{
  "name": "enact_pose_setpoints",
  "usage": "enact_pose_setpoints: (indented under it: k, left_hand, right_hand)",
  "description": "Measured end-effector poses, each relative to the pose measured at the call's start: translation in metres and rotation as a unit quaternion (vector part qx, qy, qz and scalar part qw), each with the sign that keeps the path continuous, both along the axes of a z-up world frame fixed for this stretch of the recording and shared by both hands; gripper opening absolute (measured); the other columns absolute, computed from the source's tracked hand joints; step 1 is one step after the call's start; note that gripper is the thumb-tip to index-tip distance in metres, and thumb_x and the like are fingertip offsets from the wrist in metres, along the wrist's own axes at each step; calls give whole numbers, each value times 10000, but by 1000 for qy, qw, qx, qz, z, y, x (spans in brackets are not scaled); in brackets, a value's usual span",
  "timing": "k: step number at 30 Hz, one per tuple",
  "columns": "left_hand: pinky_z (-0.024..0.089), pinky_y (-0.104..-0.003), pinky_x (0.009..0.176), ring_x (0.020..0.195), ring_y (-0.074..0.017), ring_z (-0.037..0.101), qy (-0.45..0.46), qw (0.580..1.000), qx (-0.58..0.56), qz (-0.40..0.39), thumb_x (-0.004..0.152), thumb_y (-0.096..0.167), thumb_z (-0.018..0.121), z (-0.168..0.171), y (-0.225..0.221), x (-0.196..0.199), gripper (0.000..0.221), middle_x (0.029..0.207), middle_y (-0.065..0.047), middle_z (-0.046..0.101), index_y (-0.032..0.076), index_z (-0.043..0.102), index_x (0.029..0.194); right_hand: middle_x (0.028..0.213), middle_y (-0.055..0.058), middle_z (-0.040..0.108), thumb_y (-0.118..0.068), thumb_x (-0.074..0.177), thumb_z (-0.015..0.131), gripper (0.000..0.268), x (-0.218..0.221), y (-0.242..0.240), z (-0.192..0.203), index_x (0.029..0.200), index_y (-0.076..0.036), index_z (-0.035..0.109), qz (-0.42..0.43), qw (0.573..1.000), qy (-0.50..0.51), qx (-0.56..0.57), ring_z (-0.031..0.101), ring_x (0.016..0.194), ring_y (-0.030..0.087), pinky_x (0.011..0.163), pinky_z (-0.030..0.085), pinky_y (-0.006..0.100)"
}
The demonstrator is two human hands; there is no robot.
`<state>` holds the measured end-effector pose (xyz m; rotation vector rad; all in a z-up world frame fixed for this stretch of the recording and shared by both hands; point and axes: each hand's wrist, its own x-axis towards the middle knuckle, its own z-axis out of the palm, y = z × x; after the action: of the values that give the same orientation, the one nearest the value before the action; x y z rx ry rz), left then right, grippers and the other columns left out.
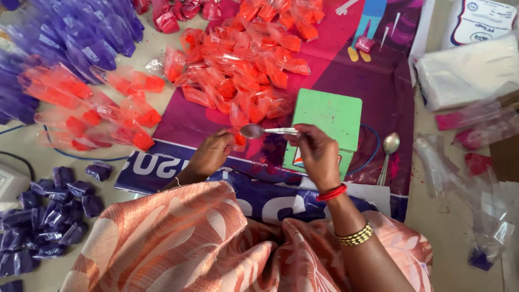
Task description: The person places small plastic bags on a digital scale, uses a spoon to add red candies or powder from a pile to the bag, and sets the weighed bags aside.
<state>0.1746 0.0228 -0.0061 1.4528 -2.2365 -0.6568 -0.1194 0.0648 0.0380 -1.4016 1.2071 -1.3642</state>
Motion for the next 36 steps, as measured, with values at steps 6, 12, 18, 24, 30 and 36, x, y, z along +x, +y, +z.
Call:
enact_pose_setpoints:
  k: [6,12,18,24,30,36]
  left_hand:
    - [500,-524,784,945,-450,633,59,997,-49,2,882,-18,635,-4,7,5,144,1041,-200,602,0,614,1024]
    - [511,-509,784,993,-444,640,99,993,-62,-15,874,-43,614,1,19,-1,219,1123,-209,577,27,627,1081]
    - [514,-512,843,1002,-448,633,103,984,-46,137,828,-28,606,-73,6,17,517,1217,-246,592,11,515,1335]
    - [480,-527,930,1110,-493,589,34,993,-33,109,807,127,768,-169,-8,32,661,1181,-297,638,15,464,1384]
    - [504,-488,986,1109,-416,660,35,990,97,98,860,178,719,-133,-1,17,688,1163,-242,677,47,403,1457]
    - [492,-494,994,1146,-407,651,34,989,94,111,872,189,726,-133,-3,21,672,1214,-242,674,36,413,1446]
  right_hand:
    - [1013,210,732,24,954,644,231,47,-2,11,1181,-9,676,-6,944,264,-198,741,913,390,781,596,426]
    - [1003,230,719,-52,941,624,238,84,-15,-14,1174,-43,671,18,925,347,-154,692,803,451,635,561,515]
    - [1018,226,722,-60,936,635,246,94,-20,-28,1180,-42,670,15,939,314,-139,698,856,441,698,571,509]
    - [950,195,748,1,954,632,164,86,-25,-25,1110,1,682,8,967,241,-84,757,857,348,710,592,416]
    - [919,145,794,-15,946,652,184,71,-24,-22,1119,28,695,-31,985,168,-11,798,860,192,694,610,309]
    - [927,133,738,8,980,582,200,37,-32,-29,1135,108,660,-47,995,-14,86,801,896,231,732,644,286]
